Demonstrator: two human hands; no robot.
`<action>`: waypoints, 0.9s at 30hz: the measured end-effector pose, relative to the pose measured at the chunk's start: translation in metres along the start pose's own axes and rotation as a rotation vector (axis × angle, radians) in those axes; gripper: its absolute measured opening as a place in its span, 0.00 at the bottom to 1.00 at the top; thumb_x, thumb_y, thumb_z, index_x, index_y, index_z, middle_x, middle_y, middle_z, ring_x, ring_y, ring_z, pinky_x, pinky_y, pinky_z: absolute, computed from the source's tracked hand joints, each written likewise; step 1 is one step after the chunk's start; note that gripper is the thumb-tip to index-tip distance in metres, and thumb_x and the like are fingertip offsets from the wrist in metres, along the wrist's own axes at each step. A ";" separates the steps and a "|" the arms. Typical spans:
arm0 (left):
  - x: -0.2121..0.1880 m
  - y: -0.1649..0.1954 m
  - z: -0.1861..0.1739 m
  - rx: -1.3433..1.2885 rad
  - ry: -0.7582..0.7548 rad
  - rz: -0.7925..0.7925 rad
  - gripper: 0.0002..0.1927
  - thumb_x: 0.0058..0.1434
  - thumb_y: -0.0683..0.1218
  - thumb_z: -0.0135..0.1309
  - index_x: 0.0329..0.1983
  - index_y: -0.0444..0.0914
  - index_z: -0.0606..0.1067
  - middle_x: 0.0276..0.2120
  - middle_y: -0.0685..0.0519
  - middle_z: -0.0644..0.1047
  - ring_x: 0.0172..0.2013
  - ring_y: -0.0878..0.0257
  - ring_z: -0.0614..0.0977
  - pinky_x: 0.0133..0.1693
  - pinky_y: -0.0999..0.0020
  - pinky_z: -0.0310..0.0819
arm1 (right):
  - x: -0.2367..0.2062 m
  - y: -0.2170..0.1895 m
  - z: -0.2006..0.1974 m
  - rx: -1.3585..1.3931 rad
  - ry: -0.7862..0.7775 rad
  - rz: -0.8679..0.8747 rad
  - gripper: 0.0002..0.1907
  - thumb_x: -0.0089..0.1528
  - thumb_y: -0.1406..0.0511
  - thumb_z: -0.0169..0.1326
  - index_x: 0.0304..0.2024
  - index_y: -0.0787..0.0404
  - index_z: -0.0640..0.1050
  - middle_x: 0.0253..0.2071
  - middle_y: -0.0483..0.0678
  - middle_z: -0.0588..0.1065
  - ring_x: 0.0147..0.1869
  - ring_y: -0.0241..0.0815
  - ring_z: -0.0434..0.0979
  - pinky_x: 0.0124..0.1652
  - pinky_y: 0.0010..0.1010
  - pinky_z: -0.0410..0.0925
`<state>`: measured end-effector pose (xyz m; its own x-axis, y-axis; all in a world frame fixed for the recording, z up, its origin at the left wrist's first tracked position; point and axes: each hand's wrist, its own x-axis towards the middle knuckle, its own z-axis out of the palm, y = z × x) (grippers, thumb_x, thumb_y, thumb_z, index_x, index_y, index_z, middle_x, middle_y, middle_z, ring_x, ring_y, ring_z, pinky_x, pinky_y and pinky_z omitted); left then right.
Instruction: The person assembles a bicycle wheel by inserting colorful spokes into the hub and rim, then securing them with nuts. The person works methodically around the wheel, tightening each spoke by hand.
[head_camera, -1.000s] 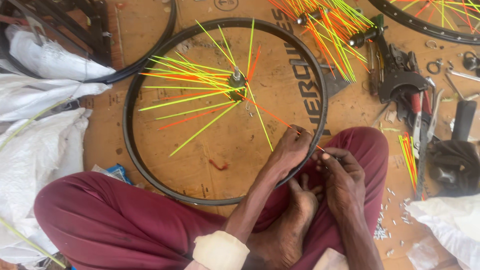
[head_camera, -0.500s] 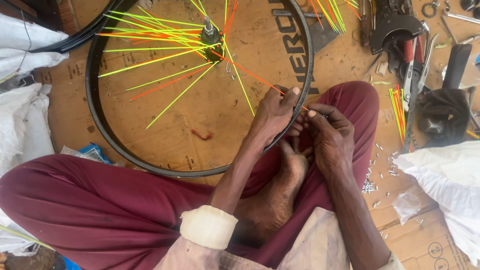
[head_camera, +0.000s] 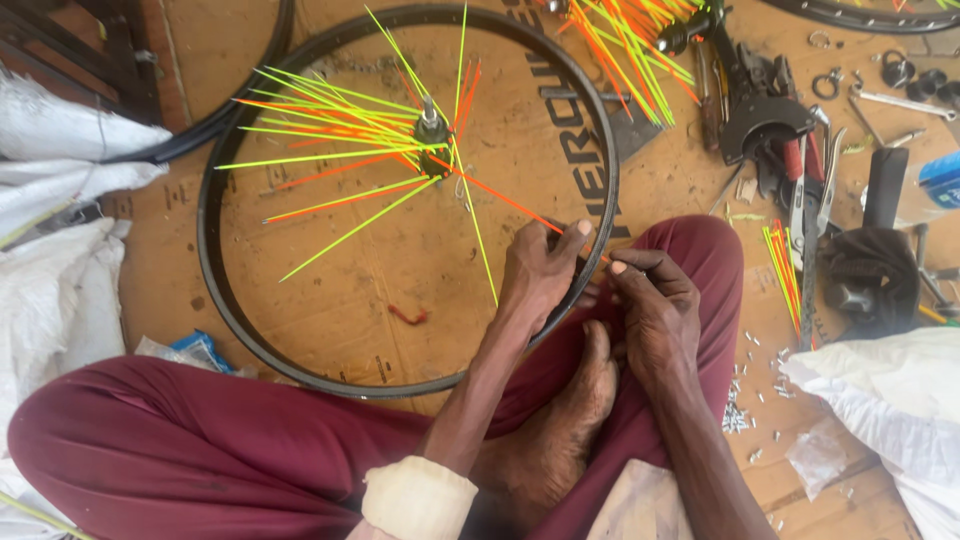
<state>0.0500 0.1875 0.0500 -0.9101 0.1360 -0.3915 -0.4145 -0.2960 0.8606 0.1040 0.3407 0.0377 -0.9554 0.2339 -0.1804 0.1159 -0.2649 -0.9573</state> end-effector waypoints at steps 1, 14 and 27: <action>0.000 0.001 0.000 0.008 0.009 -0.001 0.23 0.63 0.54 0.57 0.39 0.25 0.71 0.24 0.41 0.79 0.20 0.53 0.84 0.20 0.59 0.85 | 0.003 -0.001 0.002 -0.047 0.004 -0.011 0.06 0.67 0.71 0.58 0.46 0.66 0.80 0.38 0.47 0.78 0.37 0.32 0.73 0.37 0.21 0.67; 0.003 0.005 0.000 -0.022 0.020 0.014 0.19 0.61 0.51 0.63 0.34 0.28 0.78 0.22 0.49 0.78 0.18 0.62 0.80 0.17 0.66 0.76 | 0.013 -0.006 0.006 0.005 -0.068 0.026 0.10 0.72 0.65 0.56 0.51 0.65 0.76 0.29 0.46 0.73 0.26 0.30 0.65 0.24 0.21 0.58; 0.012 -0.003 0.000 0.218 0.136 0.174 0.22 0.57 0.55 0.67 0.34 0.30 0.81 0.27 0.48 0.82 0.27 0.64 0.80 0.28 0.67 0.76 | 0.009 -0.035 0.020 -0.155 -0.012 0.279 0.21 0.72 0.54 0.38 0.54 0.62 0.71 0.26 0.46 0.71 0.23 0.31 0.63 0.18 0.20 0.54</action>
<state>0.0400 0.1898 0.0423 -0.9652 -0.0307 -0.2596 -0.2559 -0.0916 0.9624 0.0862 0.3336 0.0744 -0.8839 0.1615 -0.4388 0.4128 -0.1714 -0.8946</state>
